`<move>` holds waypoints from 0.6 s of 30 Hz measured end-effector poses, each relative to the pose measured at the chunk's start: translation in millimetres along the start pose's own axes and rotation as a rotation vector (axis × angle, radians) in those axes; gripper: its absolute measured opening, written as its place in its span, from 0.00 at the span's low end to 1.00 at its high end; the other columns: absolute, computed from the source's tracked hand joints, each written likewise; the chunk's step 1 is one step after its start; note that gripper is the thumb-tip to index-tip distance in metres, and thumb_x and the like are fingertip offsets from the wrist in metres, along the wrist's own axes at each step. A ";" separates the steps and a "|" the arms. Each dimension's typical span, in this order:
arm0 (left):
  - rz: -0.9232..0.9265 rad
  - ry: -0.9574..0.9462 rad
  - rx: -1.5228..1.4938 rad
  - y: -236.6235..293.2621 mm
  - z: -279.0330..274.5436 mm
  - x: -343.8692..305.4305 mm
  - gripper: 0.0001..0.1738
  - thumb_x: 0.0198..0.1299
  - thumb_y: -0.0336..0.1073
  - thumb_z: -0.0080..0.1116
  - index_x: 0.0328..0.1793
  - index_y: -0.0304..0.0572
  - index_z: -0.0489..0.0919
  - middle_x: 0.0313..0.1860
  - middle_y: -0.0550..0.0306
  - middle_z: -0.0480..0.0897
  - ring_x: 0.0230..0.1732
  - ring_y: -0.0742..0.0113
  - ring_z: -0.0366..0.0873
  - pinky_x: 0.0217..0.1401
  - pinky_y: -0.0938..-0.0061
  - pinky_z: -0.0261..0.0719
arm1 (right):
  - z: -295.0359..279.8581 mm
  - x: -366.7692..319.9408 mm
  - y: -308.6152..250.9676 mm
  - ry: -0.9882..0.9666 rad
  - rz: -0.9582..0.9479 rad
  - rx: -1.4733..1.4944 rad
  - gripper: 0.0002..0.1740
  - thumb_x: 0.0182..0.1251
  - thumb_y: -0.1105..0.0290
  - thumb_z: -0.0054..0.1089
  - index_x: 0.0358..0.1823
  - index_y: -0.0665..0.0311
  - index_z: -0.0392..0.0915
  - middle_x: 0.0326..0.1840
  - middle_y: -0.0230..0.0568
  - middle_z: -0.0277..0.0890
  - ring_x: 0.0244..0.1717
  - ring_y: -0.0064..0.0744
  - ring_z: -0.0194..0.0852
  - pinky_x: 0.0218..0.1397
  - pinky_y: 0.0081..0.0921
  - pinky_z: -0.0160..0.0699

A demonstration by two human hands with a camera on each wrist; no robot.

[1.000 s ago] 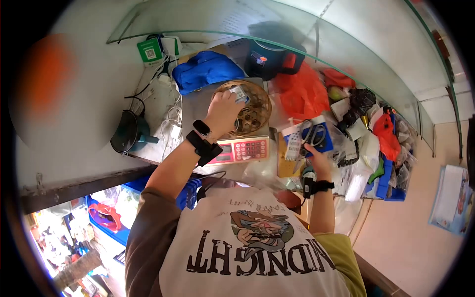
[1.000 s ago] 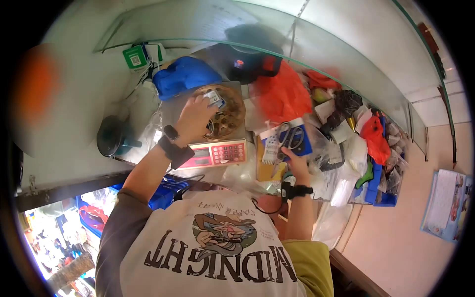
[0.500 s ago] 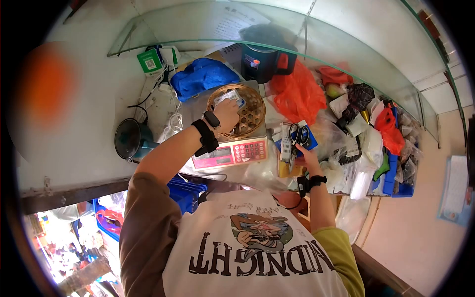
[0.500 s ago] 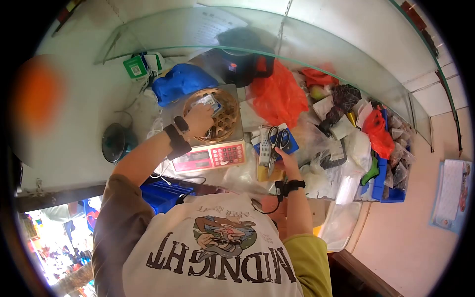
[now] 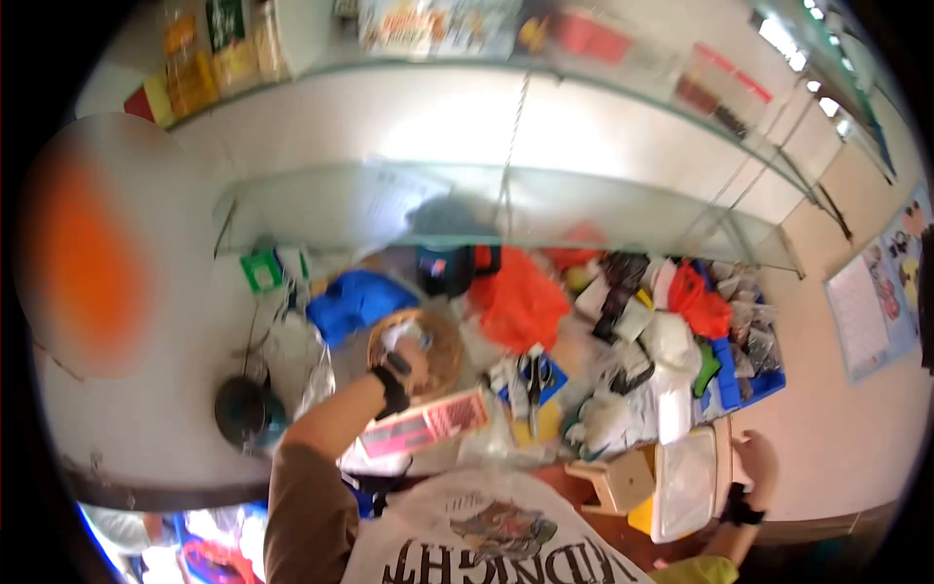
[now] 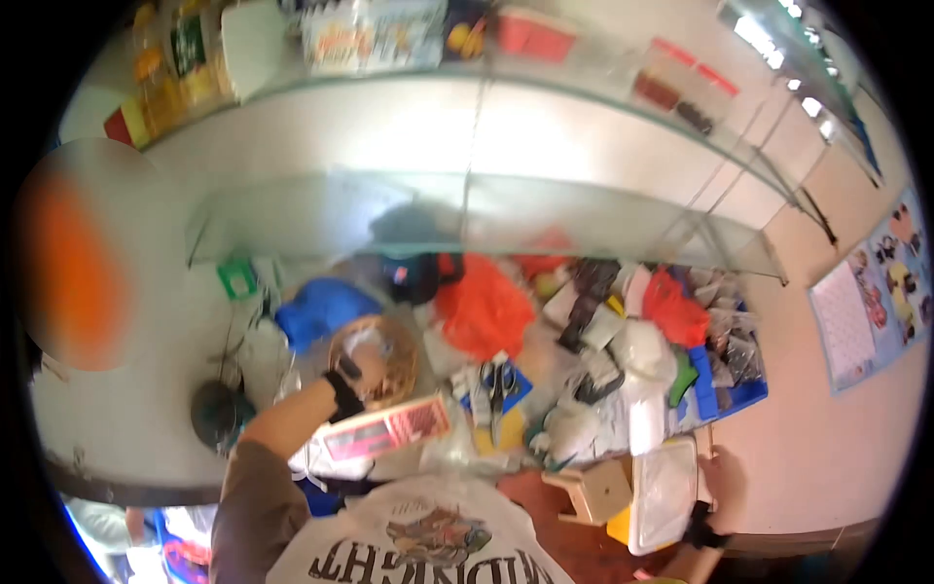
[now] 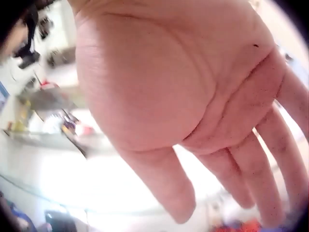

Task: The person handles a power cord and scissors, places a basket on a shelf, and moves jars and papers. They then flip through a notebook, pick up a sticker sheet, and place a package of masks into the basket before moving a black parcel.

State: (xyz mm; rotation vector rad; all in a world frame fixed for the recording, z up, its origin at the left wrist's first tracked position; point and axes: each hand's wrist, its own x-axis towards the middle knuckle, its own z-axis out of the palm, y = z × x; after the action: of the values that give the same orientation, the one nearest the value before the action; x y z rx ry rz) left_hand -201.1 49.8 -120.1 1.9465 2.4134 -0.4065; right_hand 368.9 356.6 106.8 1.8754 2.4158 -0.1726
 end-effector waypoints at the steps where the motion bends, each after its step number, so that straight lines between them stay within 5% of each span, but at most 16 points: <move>1: 0.009 -0.018 0.009 0.0 -8.4 -0.8 0.10 0.48 0.39 0.54 0.28 0.48 0.86 0.31 0.52 0.83 0.36 0.53 0.81 0.35 0.62 0.77 | -50.2 -17.6 -27.8 0.078 -0.070 0.016 0.23 0.57 0.58 0.64 0.50 0.64 0.78 0.36 0.48 0.81 0.39 0.45 0.80 0.44 0.36 0.76; 2: 0.015 -0.037 0.020 0.2 -14.7 -1.7 0.10 0.48 0.39 0.55 0.28 0.48 0.86 0.31 0.52 0.83 0.36 0.53 0.81 0.36 0.62 0.77 | -102.3 -41.8 -72.6 0.147 -0.110 0.077 0.19 0.58 0.63 0.64 0.49 0.64 0.78 0.33 0.45 0.81 0.36 0.41 0.79 0.40 0.34 0.75; 5: 0.023 -0.080 0.055 -0.3 -23.7 -6.5 0.10 0.49 0.38 0.55 0.28 0.47 0.86 0.32 0.53 0.84 0.37 0.55 0.82 0.36 0.60 0.78 | -187.3 -64.5 -166.2 0.584 -0.705 0.313 0.18 0.58 0.73 0.61 0.51 0.66 0.77 0.27 0.37 0.73 0.31 0.23 0.71 0.30 0.24 0.70; 7: 0.018 -0.094 0.056 1.0 -25.4 -10.3 0.10 0.49 0.38 0.55 0.29 0.46 0.86 0.32 0.53 0.84 0.37 0.55 0.82 0.36 0.59 0.78 | -226.4 -51.5 -225.8 0.578 -0.783 0.355 0.17 0.60 0.69 0.62 0.50 0.64 0.77 0.32 0.38 0.76 0.36 0.29 0.74 0.37 0.26 0.72; 8: 0.017 -0.091 0.057 0.9 -28.7 -9.7 0.10 0.49 0.38 0.54 0.29 0.46 0.86 0.32 0.53 0.84 0.38 0.55 0.82 0.36 0.59 0.78 | -233.3 -16.8 -246.7 0.762 -1.036 0.301 0.17 0.60 0.66 0.62 0.50 0.64 0.77 0.38 0.40 0.79 0.39 0.34 0.76 0.43 0.29 0.73; 10: 0.015 -0.090 0.058 1.5 -28.7 -11.4 0.10 0.50 0.38 0.54 0.29 0.47 0.86 0.33 0.53 0.84 0.38 0.55 0.82 0.36 0.59 0.78 | -253.8 44.7 -306.6 0.697 -1.181 0.395 0.19 0.58 0.63 0.64 0.48 0.65 0.77 0.43 0.44 0.79 0.41 0.38 0.78 0.45 0.31 0.75; 11: 0.015 -0.088 0.050 2.6 -29.4 -11.2 0.11 0.50 0.38 0.54 0.29 0.47 0.86 0.33 0.53 0.84 0.38 0.55 0.82 0.36 0.59 0.78 | -256.6 80.6 -337.2 0.485 -1.167 0.633 0.19 0.57 0.63 0.64 0.47 0.65 0.78 0.42 0.45 0.79 0.44 0.41 0.78 0.47 0.31 0.76; 14: 0.011 -0.090 0.042 5.1 -28.4 -16.1 0.11 0.51 0.37 0.53 0.30 0.47 0.86 0.33 0.53 0.84 0.38 0.55 0.82 0.37 0.59 0.78 | -258.9 149.8 -399.0 0.865 -1.045 0.214 0.27 0.56 0.66 0.64 0.59 0.60 0.71 0.70 0.50 0.59 0.65 0.47 0.66 0.65 0.39 0.66; 18: 0.009 -0.091 0.041 9.1 -25.7 -16.3 0.11 0.53 0.37 0.52 0.30 0.48 0.86 0.34 0.53 0.84 0.39 0.55 0.82 0.37 0.59 0.79 | -242.0 196.6 -433.8 0.899 -0.953 0.241 0.32 0.55 0.66 0.61 0.63 0.59 0.67 0.70 0.51 0.57 0.67 0.55 0.60 0.69 0.47 0.60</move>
State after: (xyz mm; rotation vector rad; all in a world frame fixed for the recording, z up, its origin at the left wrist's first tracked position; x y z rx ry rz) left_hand -184.8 41.3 -94.2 1.9093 2.3582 -0.5361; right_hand -98.4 472.1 338.6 0.6886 3.8580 0.4511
